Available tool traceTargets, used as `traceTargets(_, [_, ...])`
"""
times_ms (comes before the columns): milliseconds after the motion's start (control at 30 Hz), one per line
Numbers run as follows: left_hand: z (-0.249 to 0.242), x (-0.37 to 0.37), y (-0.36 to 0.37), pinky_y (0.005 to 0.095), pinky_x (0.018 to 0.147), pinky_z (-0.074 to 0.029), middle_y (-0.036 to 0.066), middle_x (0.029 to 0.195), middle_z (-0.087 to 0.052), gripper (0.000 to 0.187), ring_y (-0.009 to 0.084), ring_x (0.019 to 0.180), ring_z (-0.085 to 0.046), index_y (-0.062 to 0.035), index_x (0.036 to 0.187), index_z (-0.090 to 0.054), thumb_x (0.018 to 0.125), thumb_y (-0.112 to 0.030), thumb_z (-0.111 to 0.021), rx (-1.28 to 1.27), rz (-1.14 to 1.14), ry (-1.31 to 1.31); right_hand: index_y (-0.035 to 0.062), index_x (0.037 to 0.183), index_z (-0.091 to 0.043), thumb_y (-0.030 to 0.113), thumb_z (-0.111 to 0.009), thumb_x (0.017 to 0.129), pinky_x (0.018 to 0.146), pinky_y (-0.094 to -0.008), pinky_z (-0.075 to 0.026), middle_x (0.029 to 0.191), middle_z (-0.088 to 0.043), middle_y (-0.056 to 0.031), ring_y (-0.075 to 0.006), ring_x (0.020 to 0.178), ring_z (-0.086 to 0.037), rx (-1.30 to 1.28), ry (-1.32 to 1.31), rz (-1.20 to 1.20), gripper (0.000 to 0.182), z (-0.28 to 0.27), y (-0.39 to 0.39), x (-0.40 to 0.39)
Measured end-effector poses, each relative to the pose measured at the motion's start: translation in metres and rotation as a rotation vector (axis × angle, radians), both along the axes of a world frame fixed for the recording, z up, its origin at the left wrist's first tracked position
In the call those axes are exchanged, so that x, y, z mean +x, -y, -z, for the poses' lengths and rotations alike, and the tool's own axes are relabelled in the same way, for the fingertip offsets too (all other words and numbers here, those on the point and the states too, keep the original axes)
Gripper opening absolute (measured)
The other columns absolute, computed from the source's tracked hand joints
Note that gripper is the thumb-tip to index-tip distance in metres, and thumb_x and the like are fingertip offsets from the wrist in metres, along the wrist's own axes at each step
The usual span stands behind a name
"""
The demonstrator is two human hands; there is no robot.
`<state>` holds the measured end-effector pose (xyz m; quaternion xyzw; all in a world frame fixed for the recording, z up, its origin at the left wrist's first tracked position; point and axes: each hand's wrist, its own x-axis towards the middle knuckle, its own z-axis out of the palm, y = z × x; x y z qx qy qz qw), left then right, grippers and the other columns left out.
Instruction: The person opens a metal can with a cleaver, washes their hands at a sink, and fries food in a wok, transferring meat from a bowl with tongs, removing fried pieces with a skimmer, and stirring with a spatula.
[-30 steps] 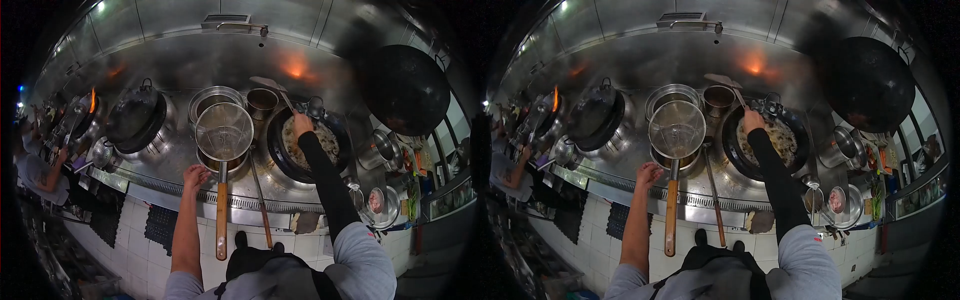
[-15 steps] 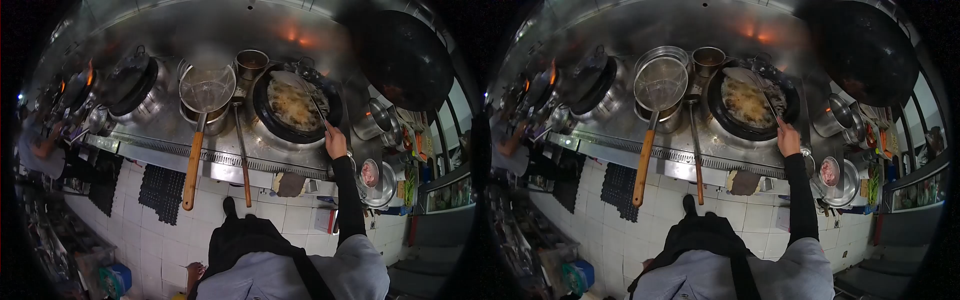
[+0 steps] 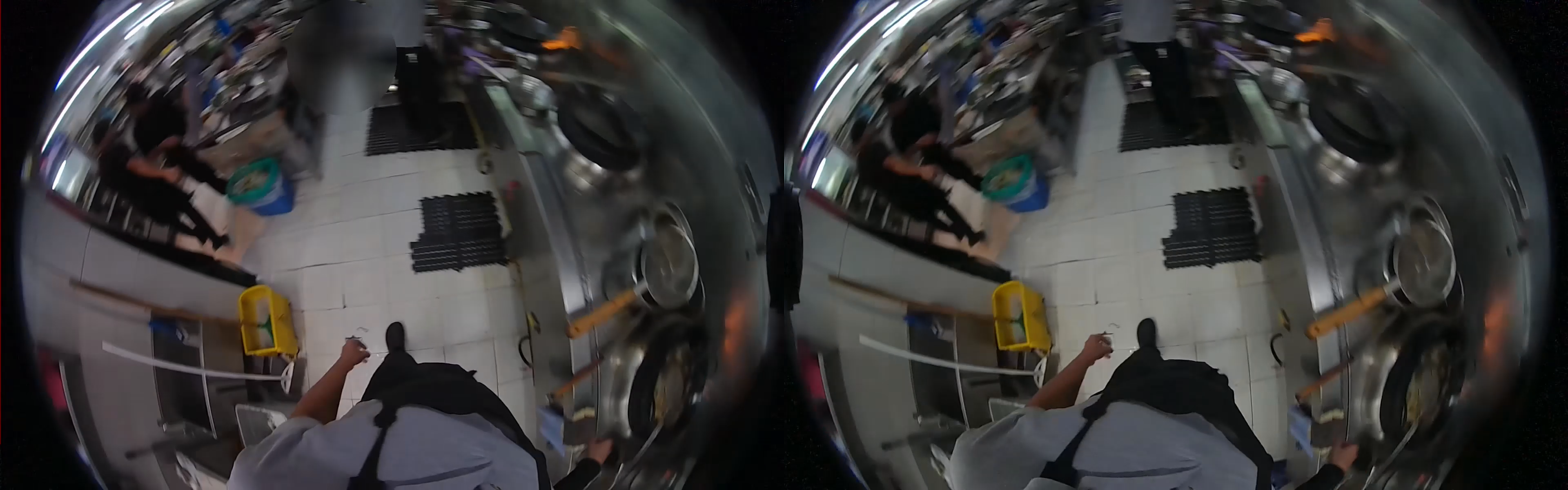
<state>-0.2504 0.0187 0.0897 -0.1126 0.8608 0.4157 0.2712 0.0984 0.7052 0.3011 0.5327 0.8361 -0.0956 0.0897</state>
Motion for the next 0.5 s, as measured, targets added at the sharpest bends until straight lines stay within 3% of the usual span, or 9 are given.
traceTargets(33, [-0.018, -0.021, -0.003, 0.0335, 0.062, -0.054, 0.020, 0.084, -0.066, 0.025, 0.0254, 0.066, -0.067, 0.0027, 0.081, -0.064, 0.060, -0.010, -0.069, -0.027, -0.034, 0.026, -0.0069, 0.081, -0.061, 0.019, -0.059, 0.080, 0.053, -0.0434, -0.048, 0.075, -0.063, -0.0208, -0.0337, 0.065, -0.063, -0.372, -0.203, 0.186, 0.026, 0.023, 0.042, -0.043])
traceTargets(67, [-0.039, -0.041, -0.005, 0.0366, 0.073, -0.053, 0.020, 0.094, -0.065, 0.026, 0.0306, 0.082, -0.066, -0.0004, 0.087, -0.066, 0.063, -0.008, -0.063, -0.098, 0.037, -0.050, -0.0046, 0.078, -0.062, 0.017, -0.060, 0.079, 0.051, -0.0408, -0.048, 0.070, -0.062, -0.0180, -0.0285, 0.063, -0.063, -0.743, -0.286, 0.199, 0.022, 0.035, 0.080, -0.086])
traceTargets(100, [-0.030, -0.059, 0.001, 0.0382, 0.077, -0.052, 0.020, 0.096, -0.064, 0.029, 0.0325, 0.088, -0.064, -0.0019, 0.092, -0.066, 0.064, -0.007, -0.060, -0.114, -0.006, -0.072, -0.0023, 0.074, -0.062, 0.015, -0.061, 0.078, 0.049, -0.0382, -0.048, 0.065, -0.061, -0.0152, -0.0232, 0.060, -0.063, -1.110, -0.319, 0.260, 0.018, 0.048, 0.119, -0.130])
traceTargets(167, [-0.023, -0.093, 0.010, 0.0399, 0.082, -0.050, 0.019, 0.098, -0.064, 0.033, 0.0344, 0.094, -0.061, -0.0035, 0.097, -0.066, 0.065, -0.006, -0.058, -0.119, -0.057, -0.089, -0.0006, 0.073, -0.062, 0.017, -0.060, 0.077, 0.049, -0.0384, -0.048, 0.065, -0.060, -0.0138, -0.0235, 0.060, -0.062, -1.388, -0.229, 0.187, 0.018, 0.073, 0.188, -0.210])
traceTargets(233, [-0.040, -0.132, 0.027, 0.0417, 0.085, -0.049, 0.019, 0.099, -0.064, 0.042, 0.0365, 0.095, -0.060, -0.0035, 0.107, -0.062, 0.066, -0.004, -0.053, -0.119, 0.007, -0.188, 0.0011, 0.072, -0.062, 0.019, -0.060, 0.076, 0.048, -0.0387, -0.048, 0.065, -0.060, -0.0123, -0.0238, 0.060, -0.062, -1.307, -0.214, 0.044, 0.018, 0.100, 0.239, -0.284])
traceTargets(267, [-0.039, -0.151, 0.040, 0.0395, 0.076, -0.051, 0.020, 0.092, -0.065, 0.045, 0.0309, 0.086, -0.064, -0.0024, 0.112, -0.058, 0.067, -0.006, -0.056, -0.071, 0.087, -0.188, 0.0020, 0.071, -0.062, 0.020, -0.060, 0.075, 0.048, -0.0389, -0.047, 0.064, -0.060, -0.0116, -0.0239, 0.059, -0.062, -1.260, -0.219, 0.001, 0.018, 0.110, 0.255, -0.317])
traceTargets(333, [-0.057, -0.190, 0.060, 0.0337, 0.066, -0.051, 0.017, 0.084, -0.065, 0.045, 0.0225, 0.074, -0.066, 0.0015, 0.112, -0.057, 0.069, -0.009, -0.060, 0.317, -0.050, 0.128, 0.0037, 0.070, -0.062, 0.022, -0.060, 0.074, 0.048, -0.0392, -0.047, 0.064, -0.060, -0.0102, -0.0242, 0.059, -0.061, -1.180, -0.230, -0.028, 0.019, 0.125, 0.276, -0.370])
traceTargets(433, [-0.102, -0.247, 0.081, 0.0285, 0.060, -0.048, 0.014, 0.078, -0.064, 0.044, 0.0165, 0.067, -0.064, 0.0053, 0.111, -0.055, 0.070, -0.010, -0.062, 0.421, -0.102, 0.149, 0.0062, 0.069, -0.061, 0.025, -0.060, 0.072, 0.048, -0.0396, -0.046, 0.064, -0.059, -0.0080, -0.0246, 0.058, -0.061, -1.107, -0.179, -0.024, 0.019, 0.148, 0.294, -0.418])
traceTargets(500, [-0.108, -0.286, 0.094, 0.0288, 0.059, -0.047, 0.013, 0.082, -0.064, 0.045, 0.0169, 0.072, -0.065, 0.0041, 0.114, -0.054, 0.073, -0.014, -0.062, 0.450, -0.113, 0.128, 0.0079, 0.068, -0.061, 0.027, -0.060, 0.071, 0.048, -0.0399, -0.046, 0.063, -0.059, -0.0066, -0.0249, 0.058, -0.060, -1.076, -0.081, -0.005, 0.019, 0.167, 0.301, -0.441])
